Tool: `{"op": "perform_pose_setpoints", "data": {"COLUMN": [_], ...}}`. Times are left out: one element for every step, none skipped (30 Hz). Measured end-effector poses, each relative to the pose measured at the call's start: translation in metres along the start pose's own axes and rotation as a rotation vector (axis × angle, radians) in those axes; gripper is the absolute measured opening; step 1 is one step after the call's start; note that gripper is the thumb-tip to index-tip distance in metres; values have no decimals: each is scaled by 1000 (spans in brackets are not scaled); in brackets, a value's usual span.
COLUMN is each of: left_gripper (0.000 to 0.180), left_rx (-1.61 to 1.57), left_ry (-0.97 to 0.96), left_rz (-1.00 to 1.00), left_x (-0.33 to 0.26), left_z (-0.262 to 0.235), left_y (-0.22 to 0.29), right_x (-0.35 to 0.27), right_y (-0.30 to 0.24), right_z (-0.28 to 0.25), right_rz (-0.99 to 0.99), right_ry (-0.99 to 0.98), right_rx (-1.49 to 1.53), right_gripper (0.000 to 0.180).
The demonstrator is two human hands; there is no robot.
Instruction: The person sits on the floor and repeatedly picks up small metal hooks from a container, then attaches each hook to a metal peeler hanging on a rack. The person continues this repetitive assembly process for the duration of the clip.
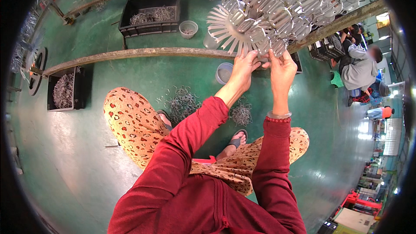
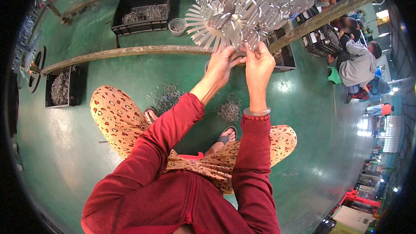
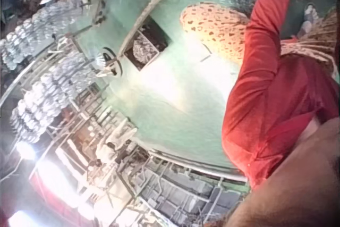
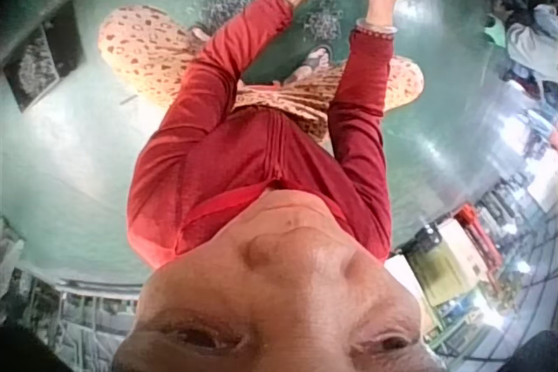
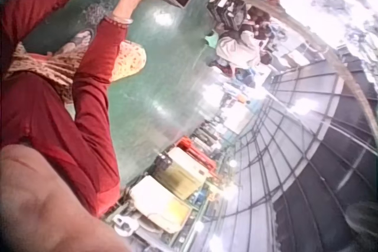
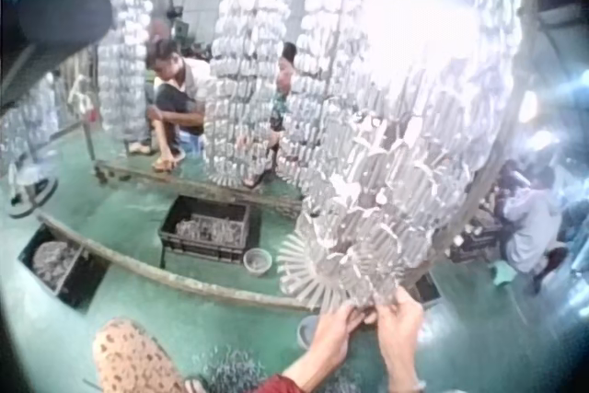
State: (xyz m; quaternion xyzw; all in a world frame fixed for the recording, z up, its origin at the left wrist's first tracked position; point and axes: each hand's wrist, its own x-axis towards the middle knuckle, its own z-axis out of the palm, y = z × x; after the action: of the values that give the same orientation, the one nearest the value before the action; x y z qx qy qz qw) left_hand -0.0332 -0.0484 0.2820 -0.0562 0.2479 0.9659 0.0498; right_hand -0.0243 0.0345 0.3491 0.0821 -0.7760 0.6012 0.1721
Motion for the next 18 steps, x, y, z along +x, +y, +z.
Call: {"op": "perform_pose_setpoints", "data": {"left_gripper": [25, 25, 25, 25, 25, 25, 26, 27, 29, 30, 30, 33, 41, 46, 50, 60, 71, 71], "left_rx": [-6, -12, -7, -3, 2, 14, 27, 42, 45, 30, 69, 127, 234, 236, 242, 287, 331, 433], "left_ry": [-12, -24, -31, -32, -32, -61, -80, -87, -118, -178, -226, -216, -287, -345, -391, -430, -477, -490], "left_rz": [14, 28, 25, 15, 6, 14, 10, -4, -14, -26, -34, 0, -47, -168, -258, -291, -323, -320], "left_x": [0, 1, 2, 1, 2, 5, 6, 5, 5, 1, 1, 5, 12, 8, 6, 3, -1, -2], "left_z": [-1, -3, -5, -7, -8, -9, -10, -12, -15, -12, -17, -22, -32, -25, -22, -21, -20, -24], "left_y": [-3, -5, -6, -7, -7, -7, -6, -5, -5, 0, 5, 5, 8, 9, 20, 28, 36, 40], "right_x": [-2, -3, -4, -5, -6, -4, -4, -5, -1, 3, 5, -4, -9, -14, -16, -16, -14, -12], "right_y": [1, 3, 3, 3, 3, 6, 6, 7, 18, 26, 25, 7, 0, -16, -25, -21, -17, -13], "right_z": [0, -1, -1, -1, -2, -2, -2, -2, -11, -20, -22, -2, 5, 4, 7, 7, 7, 6], "right_rz": [11, 21, 11, 8, 6, 0, -26, -36, -130, -278, -332, -206, -176, -143, -125, -135, -150, -165], "right_ry": [-4, -7, -21, -33, -45, -37, -11, 16, 5, 4, -21, 34, 39, 105, 149, 157, 168, 182], "right_rx": [42, 83, 86, 89, 91, 93, 80, 65, -195, -363, -582, -270, -120, -199, -262, -239, -220, -202], "right_gripper": [16, 17, 18, 19, 19, 20, 18, 17, 13, 11, 12, 13, 15, 11, 9, 9, 8, 8]}}
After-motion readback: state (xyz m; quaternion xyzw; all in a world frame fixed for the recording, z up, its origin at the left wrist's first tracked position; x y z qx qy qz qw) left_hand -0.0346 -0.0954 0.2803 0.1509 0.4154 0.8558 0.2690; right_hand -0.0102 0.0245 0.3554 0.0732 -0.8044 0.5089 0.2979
